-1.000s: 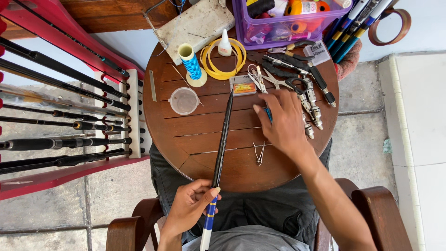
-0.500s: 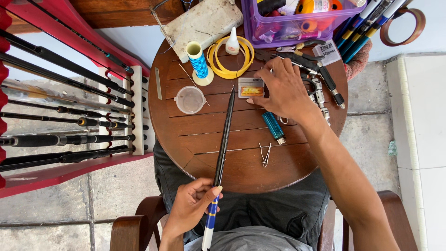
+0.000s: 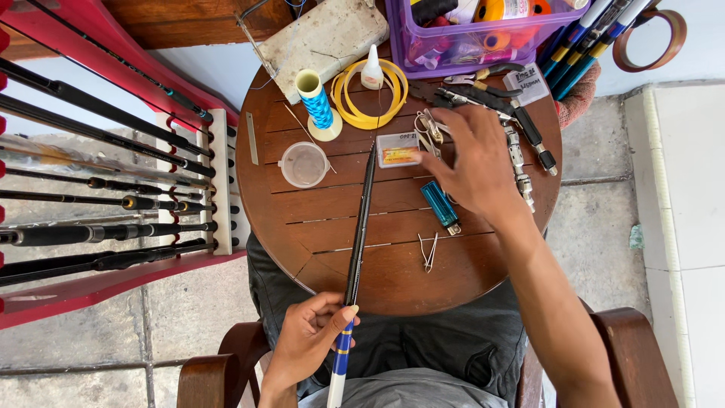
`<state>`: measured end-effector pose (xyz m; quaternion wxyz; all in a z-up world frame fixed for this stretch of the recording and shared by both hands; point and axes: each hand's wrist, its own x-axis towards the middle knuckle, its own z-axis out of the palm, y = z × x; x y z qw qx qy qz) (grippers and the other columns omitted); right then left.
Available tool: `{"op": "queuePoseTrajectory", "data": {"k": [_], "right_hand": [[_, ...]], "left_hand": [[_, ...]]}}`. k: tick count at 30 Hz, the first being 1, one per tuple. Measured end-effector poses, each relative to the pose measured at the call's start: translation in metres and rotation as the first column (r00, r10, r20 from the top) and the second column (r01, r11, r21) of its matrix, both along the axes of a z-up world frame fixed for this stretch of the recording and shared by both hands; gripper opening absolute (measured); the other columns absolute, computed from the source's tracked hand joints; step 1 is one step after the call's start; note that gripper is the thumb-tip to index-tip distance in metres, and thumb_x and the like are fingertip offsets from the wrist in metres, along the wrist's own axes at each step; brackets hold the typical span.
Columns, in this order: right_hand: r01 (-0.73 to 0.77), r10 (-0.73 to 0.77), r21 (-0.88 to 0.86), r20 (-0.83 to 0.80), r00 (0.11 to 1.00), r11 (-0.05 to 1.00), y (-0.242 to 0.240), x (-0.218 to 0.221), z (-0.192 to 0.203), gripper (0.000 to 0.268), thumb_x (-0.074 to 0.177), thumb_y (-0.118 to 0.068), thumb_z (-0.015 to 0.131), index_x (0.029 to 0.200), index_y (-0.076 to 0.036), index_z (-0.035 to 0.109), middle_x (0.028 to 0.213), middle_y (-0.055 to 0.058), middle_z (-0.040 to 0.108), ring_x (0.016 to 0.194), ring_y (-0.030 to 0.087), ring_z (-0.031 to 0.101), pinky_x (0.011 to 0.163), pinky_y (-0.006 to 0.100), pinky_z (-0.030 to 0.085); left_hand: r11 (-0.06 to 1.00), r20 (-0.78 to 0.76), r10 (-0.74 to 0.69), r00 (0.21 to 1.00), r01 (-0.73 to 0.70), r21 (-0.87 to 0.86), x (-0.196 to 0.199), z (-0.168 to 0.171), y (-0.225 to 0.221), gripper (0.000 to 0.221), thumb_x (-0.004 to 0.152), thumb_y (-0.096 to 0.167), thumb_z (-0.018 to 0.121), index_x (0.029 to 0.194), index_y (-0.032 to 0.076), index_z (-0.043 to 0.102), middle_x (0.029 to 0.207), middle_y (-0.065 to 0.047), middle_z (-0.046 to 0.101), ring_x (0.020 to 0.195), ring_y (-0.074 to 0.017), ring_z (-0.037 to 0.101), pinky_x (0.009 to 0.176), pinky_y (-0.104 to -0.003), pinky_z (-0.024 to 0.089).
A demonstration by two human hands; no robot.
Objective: The person works on a fishing rod at a wooden table, using tweezers to adjust the tip and handling small metal pieces from a container. They also use a lighter and a small knife on the rod's handle area. The rod is placed on the table and later returned to a rack.
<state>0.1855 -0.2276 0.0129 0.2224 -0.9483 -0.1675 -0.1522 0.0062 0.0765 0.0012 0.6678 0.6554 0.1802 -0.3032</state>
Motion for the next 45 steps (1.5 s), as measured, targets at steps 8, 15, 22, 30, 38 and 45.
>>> {"op": "queuePoseTrajectory", "data": {"k": [8,15,22,30,38,45], "right_hand": [[0.24,-0.243,0.124,0.011,0.97,0.963,-0.057,-0.034,-0.008,0.04,0.108,-0.035,0.069,0.129,-0.001,0.066,0.101,0.015,0.058,0.101,0.032,0.055,0.083,0.048,0.046],[0.494,-0.493,0.071,-0.038,0.869,0.866,-0.141,0.033,-0.054,0.031,0.107,-0.02,0.073,0.126,0.005,0.069,0.103,0.019,0.068,0.099,0.037,0.059,0.084,0.051,0.043],[0.504,-0.491,0.059,-0.15,0.858,0.862,-0.153,0.069,-0.081,0.038,0.108,-0.036,0.08,0.118,0.001,0.079,0.105,0.02,0.077,0.096,0.039,0.069,0.094,0.057,0.047],[0.581,-0.562,0.179,-0.151,0.813,0.794,-0.151,0.065,-0.082,0.039,0.103,-0.039,0.092,0.105,-0.007,0.07,0.091,0.006,0.072,0.079,0.022,0.067,0.068,0.043,0.049],[0.489,-0.478,0.235,-0.108,0.872,0.84,-0.11,0.021,-0.034,0.027,0.117,-0.025,0.072,0.115,-0.001,0.061,0.095,0.009,0.059,0.081,0.021,0.05,0.065,0.034,0.039],[0.417,0.325,0.664,-0.702,0.634,0.621,0.013,-0.076,0.026,0.035,0.099,-0.028,0.059,0.115,0.0,0.071,0.1,0.015,0.077,0.067,0.017,0.069,0.05,0.027,0.06]], "left_hand": [[0.999,-0.049,-0.013,0.999,0.015,0.032,0.0,-0.005,-0.002,0.03,0.086,0.022,0.079,0.099,-0.004,0.078,0.079,-0.019,0.082,0.055,-0.0264,0.079,0.046,-0.029,0.061],[0.999,0.003,-0.04,0.999,0.04,0.007,0.004,-0.003,-0.01,0.027,0.087,0.021,0.078,0.096,-0.004,0.076,0.077,-0.016,0.079,0.055,-0.0248,0.077,0.048,-0.029,0.062],[0.996,0.064,-0.089,0.994,0.088,0.013,0.015,0.014,-0.028,0.029,0.086,0.024,0.078,0.094,-0.003,0.078,0.076,-0.014,0.081,0.065,-0.0122,0.074,0.056,-0.03,0.071],[0.982,0.175,-0.18,0.968,0.165,0.096,0.018,0.011,-0.038,0.024,0.091,0.028,0.075,0.093,0.005,0.078,0.075,-0.005,0.079,0.064,-0.0064,0.067,0.056,-0.022,0.056],[0.992,0.12,-0.124,0.985,0.121,0.032,0.014,0.017,-0.037,0.028,0.091,0.028,0.073,0.098,0.001,0.077,0.077,-0.009,0.079,0.06,-0.0117,0.071,0.053,-0.024,0.064],[0.997,0.026,0.006,1.0,-0.004,-0.074,-0.001,0.009,-0.048,0.031,0.091,0.024,0.073,0.108,-0.002,0.077,0.075,-0.014,0.076,0.052,-0.014,0.066,0.049,-0.026,0.062]]}}
